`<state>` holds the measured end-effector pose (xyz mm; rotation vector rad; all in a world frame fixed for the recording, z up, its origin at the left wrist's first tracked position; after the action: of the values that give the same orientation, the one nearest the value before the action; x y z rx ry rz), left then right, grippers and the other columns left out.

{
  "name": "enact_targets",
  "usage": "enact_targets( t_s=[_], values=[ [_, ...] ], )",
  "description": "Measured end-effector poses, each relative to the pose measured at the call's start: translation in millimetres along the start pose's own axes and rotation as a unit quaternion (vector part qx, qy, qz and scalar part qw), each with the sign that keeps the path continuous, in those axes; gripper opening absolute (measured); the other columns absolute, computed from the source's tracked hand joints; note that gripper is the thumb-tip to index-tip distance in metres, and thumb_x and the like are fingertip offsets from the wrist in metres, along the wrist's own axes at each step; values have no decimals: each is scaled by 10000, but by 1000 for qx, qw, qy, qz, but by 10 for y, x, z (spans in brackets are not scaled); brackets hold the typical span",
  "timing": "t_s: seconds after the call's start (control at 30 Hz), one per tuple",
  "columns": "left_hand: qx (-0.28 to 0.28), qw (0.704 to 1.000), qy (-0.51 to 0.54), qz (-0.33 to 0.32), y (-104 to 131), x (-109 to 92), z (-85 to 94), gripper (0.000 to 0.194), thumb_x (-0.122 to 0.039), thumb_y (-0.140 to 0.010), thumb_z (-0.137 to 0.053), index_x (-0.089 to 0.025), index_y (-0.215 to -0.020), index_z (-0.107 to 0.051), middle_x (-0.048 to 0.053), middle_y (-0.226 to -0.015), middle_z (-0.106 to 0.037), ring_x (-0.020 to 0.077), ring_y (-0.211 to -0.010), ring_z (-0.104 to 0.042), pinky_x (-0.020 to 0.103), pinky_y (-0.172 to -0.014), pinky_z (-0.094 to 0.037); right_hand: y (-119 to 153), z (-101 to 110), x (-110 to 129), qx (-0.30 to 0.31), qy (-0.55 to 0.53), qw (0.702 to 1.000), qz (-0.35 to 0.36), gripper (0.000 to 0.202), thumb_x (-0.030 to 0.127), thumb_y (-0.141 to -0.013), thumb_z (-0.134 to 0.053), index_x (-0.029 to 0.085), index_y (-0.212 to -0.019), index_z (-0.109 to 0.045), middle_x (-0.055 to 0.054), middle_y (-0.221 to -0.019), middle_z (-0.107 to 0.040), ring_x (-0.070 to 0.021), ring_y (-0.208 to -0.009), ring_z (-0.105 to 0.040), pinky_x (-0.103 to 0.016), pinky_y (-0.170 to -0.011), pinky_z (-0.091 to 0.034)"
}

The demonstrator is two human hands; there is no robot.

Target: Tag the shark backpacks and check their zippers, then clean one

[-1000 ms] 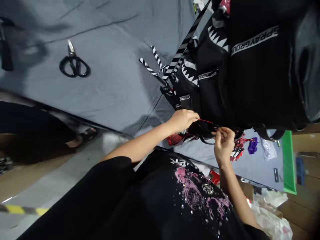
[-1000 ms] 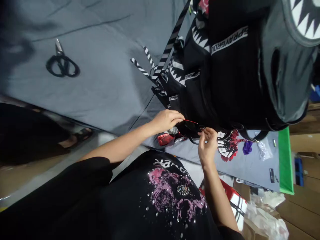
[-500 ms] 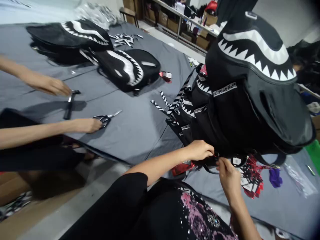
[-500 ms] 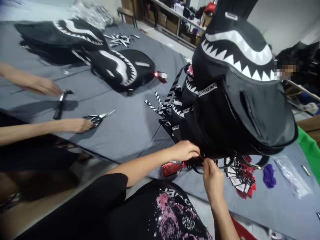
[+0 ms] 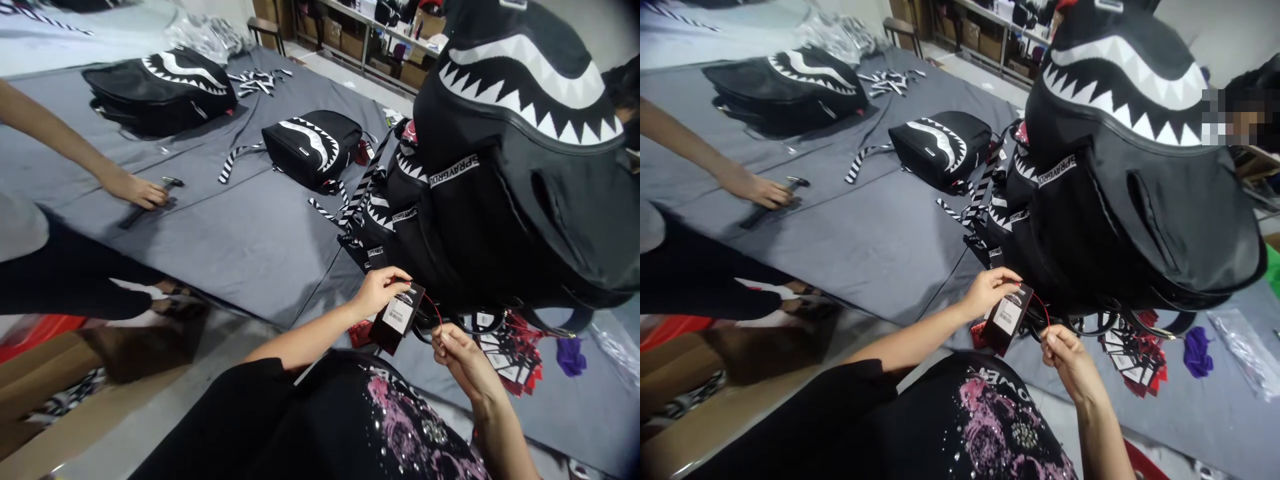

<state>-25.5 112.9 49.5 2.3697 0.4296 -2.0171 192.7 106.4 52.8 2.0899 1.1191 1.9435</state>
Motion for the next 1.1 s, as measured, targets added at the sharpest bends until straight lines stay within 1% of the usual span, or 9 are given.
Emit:
enact_targets(
  t_s=[0.07,0.17,0.27,0.37,0.47,0.6,0.67,0.83,1.1],
  values=[
    [-21,984,-135,-114,55,-163,-48,159,-291,-894,-621,-179,-955,-717,54,-895,-701,140,-808,-654,281,-724,-507,-7,-42,21,-1,1,1000,6,272,407,-723,-808,174,-780,-680,19,-642,-480,-74,-537,-355,-211,-487,-255],
    [-11,904,-330,-273,182,-369,-204,167,-243,-922,-565,-232,-952,-729,41,-950,-723,159,-877,-636,335,-807,-475,-3,-121,95,-13,-5,999,36,282,405,-724,-804,179,-736,-635,17,-686,-526,-57,-492,-342,-217,-467,-255],
    [4,840,-429,-331,278,-407,-311,206,-189,-910,-548,-281,-979,-720,9,-1018,-739,184,-981,-607,402,-919,-404,6,-210,171,-39,-1,996,83,276,406,-740,-790,194,-742,-613,26,-686,-543,-64,-476,-382,-228,-462,-313],
    [26,820,-447,-355,370,-423,-387,227,-187,-906,-553,-295,-1039,-702,-12,-1058,-742,185,-991,-596,426,-925,-355,12,-264,208,-82,17,988,129,261,407,-750,-783,200,-774,-625,22,-681,-579,-87,-506,-467,-241,-497,-391],
    [24,835,-417,-358,427,-481,-416,181,-222,-909,-577,-281,-1023,-705,-17,-1016,-754,179,-915,-613,409,-851,-374,7,-284,214,-112,20,981,157,271,415,-741,-786,202,-789,-625,18,-687,-607,-98,-520,-502,-246,-514,-419],
    [40,927,-250,-277,368,-470,-418,158,-272,-940,-557,-218,-957,-704,32,-964,-759,156,-871,-665,339,-793,-483,27,-244,250,-156,36,967,198,267,423,-759,-759,204,-806,-614,17,-696,-605,-95,-539,-479,-226,-493,-361],
    [61,953,-172,-241,345,-428,-463,167,-277,-948,-546,-189,-937,-687,48,-937,-754,147,-854,-683,300,-770,-526,50,-227,261,-178,46,958,220,256,421,-779,-740,202,-809,-613,28,-663,-570,-87,-534,-434,-217,-481,-311],
    [66,947,-233,-209,359,-330,-573,158,-253,-930,-569,-169,-843,-671,35,-798,-726,147,-739,-661,278,-712,-521,95,-224,231,-230,70,934,264,237,417,-812,-698,197,-821,-611,43,-638,-529,-96,-564,-437,-230,-532,-360],
    [73,948,-263,-166,371,-249,-635,162,-259,-933,-563,-186,-894,-701,34,-850,-736,158,-777,-668,287,-734,-521,125,-223,271,-270,176,894,311,213,403,-861,-617,194,-822,-607,2,-764,-601,-144,-712,-547,-291,-699,-457]
  ],
)
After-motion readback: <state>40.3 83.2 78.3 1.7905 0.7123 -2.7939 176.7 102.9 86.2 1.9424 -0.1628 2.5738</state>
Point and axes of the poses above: each hand's wrist, its own y-axis away from the middle knuckle, its own z-axis out of the back of the hand, x = y × z, the point moved 7 cm from there along -y, towards the middle knuckle
